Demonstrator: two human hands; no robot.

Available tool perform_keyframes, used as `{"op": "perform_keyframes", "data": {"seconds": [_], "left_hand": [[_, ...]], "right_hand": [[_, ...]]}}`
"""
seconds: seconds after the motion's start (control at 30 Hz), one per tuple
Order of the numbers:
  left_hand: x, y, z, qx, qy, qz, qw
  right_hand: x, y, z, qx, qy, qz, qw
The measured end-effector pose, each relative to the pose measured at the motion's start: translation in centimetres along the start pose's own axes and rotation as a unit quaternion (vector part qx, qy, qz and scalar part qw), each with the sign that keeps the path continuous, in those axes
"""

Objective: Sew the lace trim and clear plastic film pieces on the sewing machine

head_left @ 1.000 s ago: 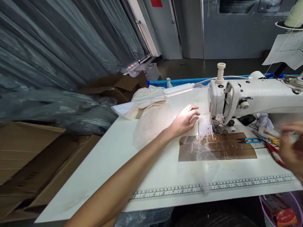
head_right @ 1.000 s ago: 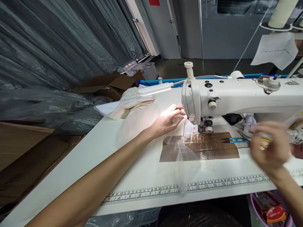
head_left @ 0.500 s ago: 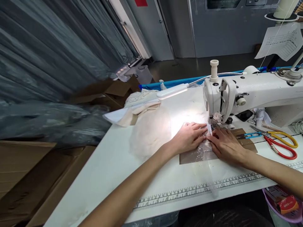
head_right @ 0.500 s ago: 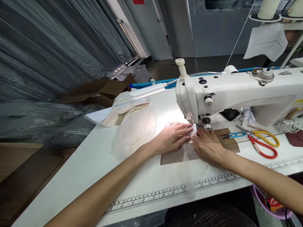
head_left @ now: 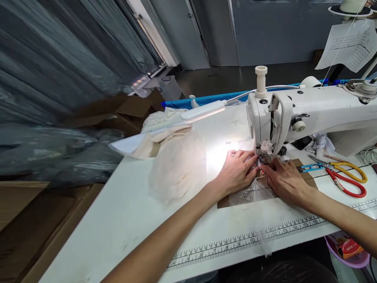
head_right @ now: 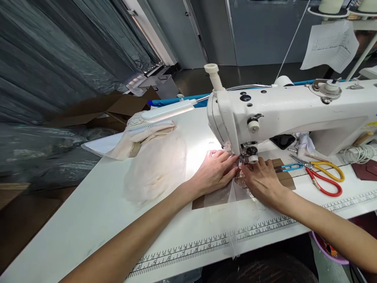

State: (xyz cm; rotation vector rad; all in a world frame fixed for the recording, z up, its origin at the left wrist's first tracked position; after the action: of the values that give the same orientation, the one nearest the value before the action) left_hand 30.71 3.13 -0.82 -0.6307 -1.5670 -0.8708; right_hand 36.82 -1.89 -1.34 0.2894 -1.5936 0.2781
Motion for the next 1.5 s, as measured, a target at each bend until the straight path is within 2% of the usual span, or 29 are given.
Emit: {"op": "perform_keyframes", "data": {"seconds": [0.2,0.37,0.43,0.53,0.67,0.83,1.17,1.37,1.5], "left_hand": [[-0.2,0.3,0.5,0.012,-0.035,-0.01,0.999],[-0.3,0.2,0.7,0.008,-0.048,-0.036,0.998],[0.0,0.1,0.6,0.003,-0.051,-0.058,0.997],[1.0,-0.4,0.3,-0.015,-0.062,-0.123,0.99],[2.3,-1.3,-1.0,-0.088,-0.092,-0.174,0.977],[2.6,-1.5,-1.4,-0.111,-0.109,-0.173,0.973],[1.9,-1.1,-0.9,-0.091,-0.102,-0.148,0.979],[1.0,-0.8,-0.1,-0.073,-0.1,-0.121,0.985],[1.6,-0.7,0.8,-0.061,-0.062,-0.117,0.989]], "right_hand": [[-0.1,0.1,0.0,-0.017,-0.03,-0.026,0.999],[0.0,-0.1,0.2,-0.041,-0.042,-0.071,0.996],[0.0,-0.2,0.2,-0.042,-0.033,-0.087,0.995],[0.0,-0.5,-0.1,-0.031,-0.012,-0.105,0.994],[0.0,-1.0,-1.4,-0.019,0.076,-0.14,0.987],[0.5,-2.0,-3.5,-0.044,0.204,-0.199,0.958],[1.5,-2.4,-3.6,-0.074,0.231,-0.223,0.944],[2.0,-2.6,-3.9,-0.058,0.255,-0.247,0.933],[2.0,-2.6,-4.2,-0.048,0.258,-0.263,0.928]]}}
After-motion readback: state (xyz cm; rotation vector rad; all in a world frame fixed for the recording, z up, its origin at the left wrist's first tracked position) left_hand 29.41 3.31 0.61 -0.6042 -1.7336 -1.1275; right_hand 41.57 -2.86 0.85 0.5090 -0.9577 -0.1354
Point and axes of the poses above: each hand's wrist, its own y-axis towards the middle knuckle, its own x-axis out of the back of the hand, z = x × y, the point moved 10 cm from there along y, towards the middle knuckle, and after that the axes turned 4 degrees about x, right-handed, at the moved point
